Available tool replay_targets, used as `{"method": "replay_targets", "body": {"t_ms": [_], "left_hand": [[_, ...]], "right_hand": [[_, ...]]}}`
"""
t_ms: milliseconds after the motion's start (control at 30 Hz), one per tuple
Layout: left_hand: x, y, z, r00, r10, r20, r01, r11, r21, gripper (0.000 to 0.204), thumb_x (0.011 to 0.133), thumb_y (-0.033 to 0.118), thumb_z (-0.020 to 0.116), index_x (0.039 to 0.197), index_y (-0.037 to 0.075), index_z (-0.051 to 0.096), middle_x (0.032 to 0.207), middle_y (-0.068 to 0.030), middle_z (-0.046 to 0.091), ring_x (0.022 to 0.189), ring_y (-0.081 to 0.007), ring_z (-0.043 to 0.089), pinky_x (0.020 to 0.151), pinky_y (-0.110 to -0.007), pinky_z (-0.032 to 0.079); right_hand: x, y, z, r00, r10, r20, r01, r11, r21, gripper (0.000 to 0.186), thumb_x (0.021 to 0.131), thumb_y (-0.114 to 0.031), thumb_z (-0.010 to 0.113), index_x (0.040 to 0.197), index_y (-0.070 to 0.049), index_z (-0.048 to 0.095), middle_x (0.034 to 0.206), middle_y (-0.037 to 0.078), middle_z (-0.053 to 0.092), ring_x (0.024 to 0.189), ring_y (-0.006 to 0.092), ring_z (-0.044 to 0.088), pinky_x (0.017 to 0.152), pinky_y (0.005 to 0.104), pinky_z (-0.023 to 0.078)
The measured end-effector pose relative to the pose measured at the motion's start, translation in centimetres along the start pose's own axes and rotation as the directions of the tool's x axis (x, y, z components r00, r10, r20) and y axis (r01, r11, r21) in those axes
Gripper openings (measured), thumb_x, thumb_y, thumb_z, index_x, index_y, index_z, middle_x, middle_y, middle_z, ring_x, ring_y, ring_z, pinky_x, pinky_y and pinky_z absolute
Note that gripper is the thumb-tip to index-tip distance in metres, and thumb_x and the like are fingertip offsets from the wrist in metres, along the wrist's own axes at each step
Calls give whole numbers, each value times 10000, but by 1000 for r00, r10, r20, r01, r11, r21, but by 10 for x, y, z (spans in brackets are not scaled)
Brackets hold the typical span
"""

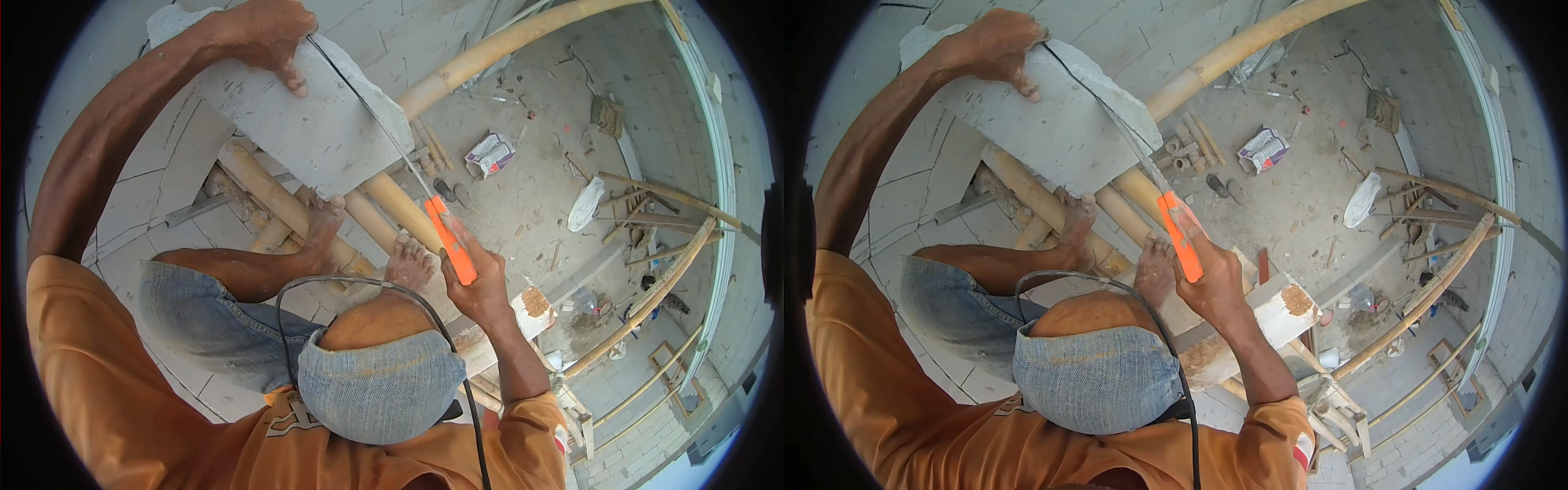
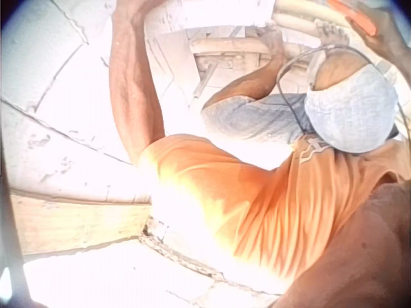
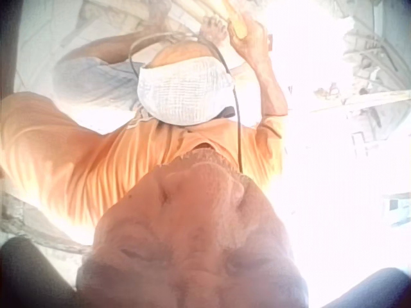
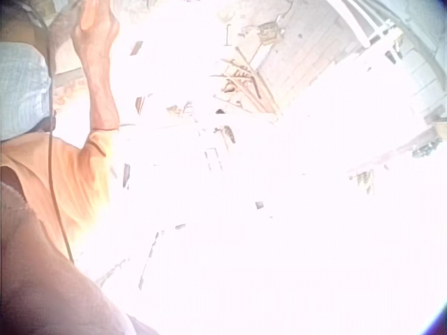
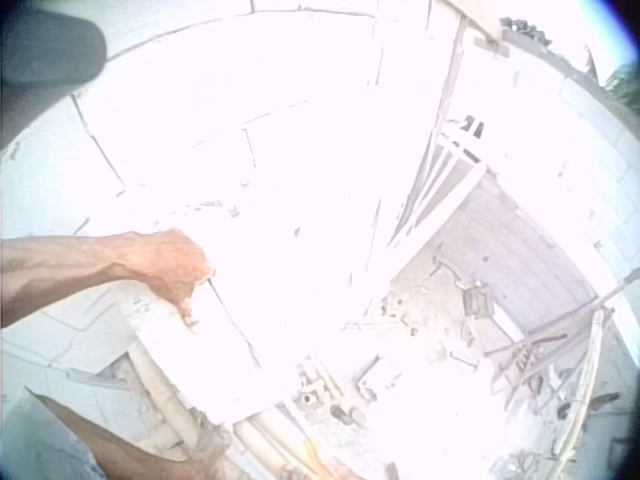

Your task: The person measures a curved concrete block using a tape measure, marks it, and then saws through the block along the marked line while standing on a scaffold.

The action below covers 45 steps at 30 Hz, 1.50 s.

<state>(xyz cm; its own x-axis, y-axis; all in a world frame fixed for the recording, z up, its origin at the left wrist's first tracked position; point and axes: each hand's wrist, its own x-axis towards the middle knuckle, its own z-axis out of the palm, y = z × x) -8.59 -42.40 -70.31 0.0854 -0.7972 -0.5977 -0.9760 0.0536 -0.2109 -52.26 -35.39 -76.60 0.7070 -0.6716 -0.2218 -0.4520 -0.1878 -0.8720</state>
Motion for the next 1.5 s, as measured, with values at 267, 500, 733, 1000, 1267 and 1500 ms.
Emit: {"method": "replay_targets", "body": {"t_ms": [267,500,733,1000,1267,1500], "left_hand": [[8,-26,4,999,4,-45,-8,996,-87,606,541,404,912,928,-18,713,745,-179,708,713,-304,723,668,-378,577],[9,-3,-3,1000,-26,1,26,987,-160,645,539,390,915,979,-28,695,743,-183,706,733,-328,720,713,-379,576],[8,-2,-9,993,53,-109,-50,998,33,685,568,428,898,1014,-44,683,793,-194,710,749,-327,718,726,-386,576],[30,20,-8,983,-115,144,122,992,-43,924,519,428,921,1239,-43,585,903,-193,710,902,-336,702,825,-423,550],[22,15,-18,982,-38,183,57,993,-102,894,574,420,883,1302,-8,588,962,-212,725,875,-326,720,795,-393,568],[19,33,-14,983,10,182,7,996,-90,884,569,434,887,1284,-2,605,957,-205,726,862,-327,721,784,-398,564]], "right_hand": [[6,8,9,995,27,99,-23,999,-40,625,831,17,662,1427,-43,483,780,176,691,661,223,701,640,330,533],[11,1,-19,993,111,51,-108,993,-45,618,790,54,675,1382,-39,525,932,226,714,781,329,731,687,380,571],[19,14,14,996,-41,76,40,999,15,639,790,11,656,1407,-41,498,896,238,688,768,389,700,662,390,552],[17,25,34,990,-115,-76,114,993,-22,548,801,-55,698,1330,-14,561,745,151,659,624,319,673,556,396,532],[-25,25,-2,998,-64,12,64,998,23,603,749,-1,711,1332,-9,560,793,164,680,660,310,689,574,379,547],[19,3,11,999,9,32,-8,999,-32,630,743,-12,699,1355,-30,550,780,192,664,681,351,680,612,418,542]]}}
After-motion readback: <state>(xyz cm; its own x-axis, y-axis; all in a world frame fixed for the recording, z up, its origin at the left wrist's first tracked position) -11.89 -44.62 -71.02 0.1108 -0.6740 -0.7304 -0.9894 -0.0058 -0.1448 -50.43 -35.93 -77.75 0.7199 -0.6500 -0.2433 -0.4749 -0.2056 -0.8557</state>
